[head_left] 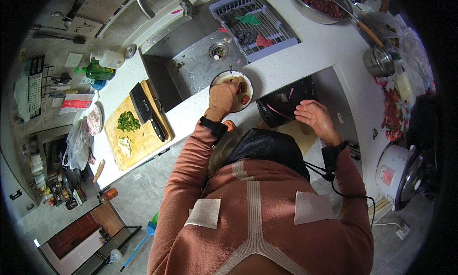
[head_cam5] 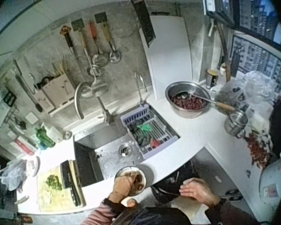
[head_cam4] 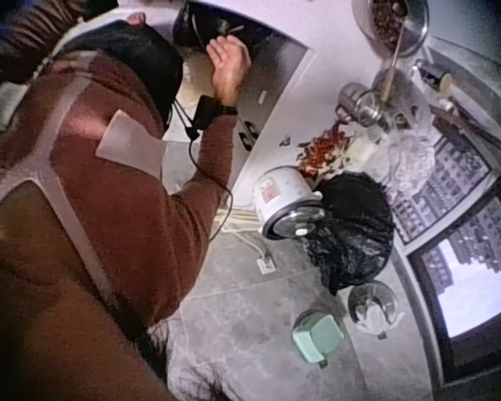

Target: The person breaks a long root vegetable in half by hand and places the pieces on the counter. They then transfer small reddish oval items into a bowl, add a white powder, and mix the contents by hand.

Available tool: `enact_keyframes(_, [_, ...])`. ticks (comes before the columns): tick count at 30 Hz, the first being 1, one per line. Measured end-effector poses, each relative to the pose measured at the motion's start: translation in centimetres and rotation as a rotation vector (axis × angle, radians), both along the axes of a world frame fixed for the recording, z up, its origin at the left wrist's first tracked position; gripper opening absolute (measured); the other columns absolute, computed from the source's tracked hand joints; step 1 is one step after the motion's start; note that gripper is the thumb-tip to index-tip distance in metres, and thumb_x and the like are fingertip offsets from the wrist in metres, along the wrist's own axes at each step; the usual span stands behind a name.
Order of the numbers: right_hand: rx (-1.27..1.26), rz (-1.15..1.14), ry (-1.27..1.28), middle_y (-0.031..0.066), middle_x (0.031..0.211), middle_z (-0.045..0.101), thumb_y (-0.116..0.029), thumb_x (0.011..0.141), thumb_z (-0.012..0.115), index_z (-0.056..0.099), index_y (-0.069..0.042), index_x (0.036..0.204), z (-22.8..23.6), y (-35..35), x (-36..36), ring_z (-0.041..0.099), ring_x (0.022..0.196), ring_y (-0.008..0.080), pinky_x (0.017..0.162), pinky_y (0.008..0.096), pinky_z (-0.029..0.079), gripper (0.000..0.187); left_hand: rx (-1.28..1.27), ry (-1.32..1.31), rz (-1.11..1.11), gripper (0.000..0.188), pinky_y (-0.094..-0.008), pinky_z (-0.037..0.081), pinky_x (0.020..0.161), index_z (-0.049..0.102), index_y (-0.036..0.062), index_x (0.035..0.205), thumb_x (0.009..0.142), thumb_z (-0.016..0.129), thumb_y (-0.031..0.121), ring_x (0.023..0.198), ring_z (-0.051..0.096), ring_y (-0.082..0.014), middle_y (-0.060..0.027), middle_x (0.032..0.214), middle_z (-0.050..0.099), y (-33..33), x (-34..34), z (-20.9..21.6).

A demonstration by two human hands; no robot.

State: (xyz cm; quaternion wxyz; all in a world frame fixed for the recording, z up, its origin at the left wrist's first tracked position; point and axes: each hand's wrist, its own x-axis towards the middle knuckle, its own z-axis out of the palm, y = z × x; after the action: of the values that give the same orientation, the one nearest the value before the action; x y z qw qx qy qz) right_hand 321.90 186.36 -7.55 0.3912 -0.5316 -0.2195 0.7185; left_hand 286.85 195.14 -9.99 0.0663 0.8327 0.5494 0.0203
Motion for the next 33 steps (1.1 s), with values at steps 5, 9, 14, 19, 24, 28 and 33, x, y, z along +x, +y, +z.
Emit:
enact_keyframes(5, [-0.007,-0.009,-0.014,0.0165,0.117,0.067,-0.022,0.1,0.059,0.063,-0.004,0.12,-0.2,-0.1,0.1,0.069,0.11,0.0294,0.099,0.0433,0.056,0.027,-0.028,-0.027,0.078,0.03,-0.0465,0.057,0.062,0.06,0.0112,0.116,0.09,0.067,0.024,0.071,0.073,-0.0351,-0.0165,0.081,0.074,0.1,0.5,0.7])
enact_keyframes(9, [-0.031,-0.008,-0.017,0.0162,0.117,0.067,-0.022,0.1,0.06,0.063,-0.004,0.119,-0.3,-0.3,0.1,0.069,0.11,0.0294,0.1,0.0438,0.056,0.027,-0.006,-0.142,0.123,0.032,-0.0464,0.056,0.063,0.059,0.0096,0.117,0.089,0.067,0.023,0.073,0.073,-0.0366,-0.0194,0.081,0.073,-0.1,0.8,1.8])
enact_keyframes(14, [-0.032,-0.012,-0.019,0.0161,0.116,0.068,-0.022,0.099,0.062,0.064,-0.004,0.119,-0.7,-0.3,0.4,0.069,0.11,0.03,0.1,0.0441,0.056,0.027,-0.023,-0.323,0.048,0.039,-0.0461,0.058,0.075,0.059,0.0072,0.124,0.086,0.068,0.013,0.089,0.072,-0.04,-0.0255,0.101,0.072,-0.9,-0.2,3.5])
enact_keyframes(19, [-0.01,0.001,-0.002,0.0173,0.117,0.066,-0.027,0.099,0.062,0.063,-0.004,0.118,-1.1,-0.3,0.9,0.068,0.109,0.031,0.098,0.0452,0.056,0.03,0.009,-0.431,0.063,0.045,-0.0494,0.058,0.084,0.063,0.0079,0.13,0.087,0.056,-0.001,0.094,0.07,-0.0446,-0.0229,0.108,0.072,-0.5,-2.8,4.1])
enact_keyframes(24, [-0.028,0.014,0.001,0.0175,0.117,0.066,-0.026,0.099,0.063,0.063,-0.003,0.118,-1.5,-0.1,1.1,0.068,0.109,0.0311,0.097,0.045,0.057,0.03,0.137,-0.357,0.171,0.021,-0.0491,0.057,0.077,0.069,0.0052,0.11,0.092,0.06,0.008,0.087,0.07,-0.0437,-0.0246,0.101,0.071,-0.6,-2.5,3.6])
enact_keyframes(28, [-0.03,0.024,0.011,0.0175,0.117,0.067,-0.025,0.099,0.062,0.063,-0.003,0.118,-1.6,0.1,1.0,0.068,0.108,0.0311,0.097,0.045,0.057,0.029,0.068,-0.24,0.219,0.016,-0.0484,0.057,0.073,0.069,0.0058,0.105,0.097,0.06,0.016,0.082,0.07,-0.0437,-0.0241,0.095,0.071,-1.2,-2.4,4.3])
enact_keyframes(33, [-0.025,0.018,-0.012,0.0175,0.117,0.067,-0.025,0.101,0.06,0.063,-0.004,0.118,-1.8,-0.2,1.0,0.068,0.108,0.0312,0.097,0.0453,0.057,0.028,0.052,-0.148,0.174,0.019,-0.0454,0.058,0.071,0.071,0.0106,0.108,0.095,0.063,0.022,0.083,0.071,-0.0393,-0.0197,0.101,0.072,-1.9,-2.3,4.9])
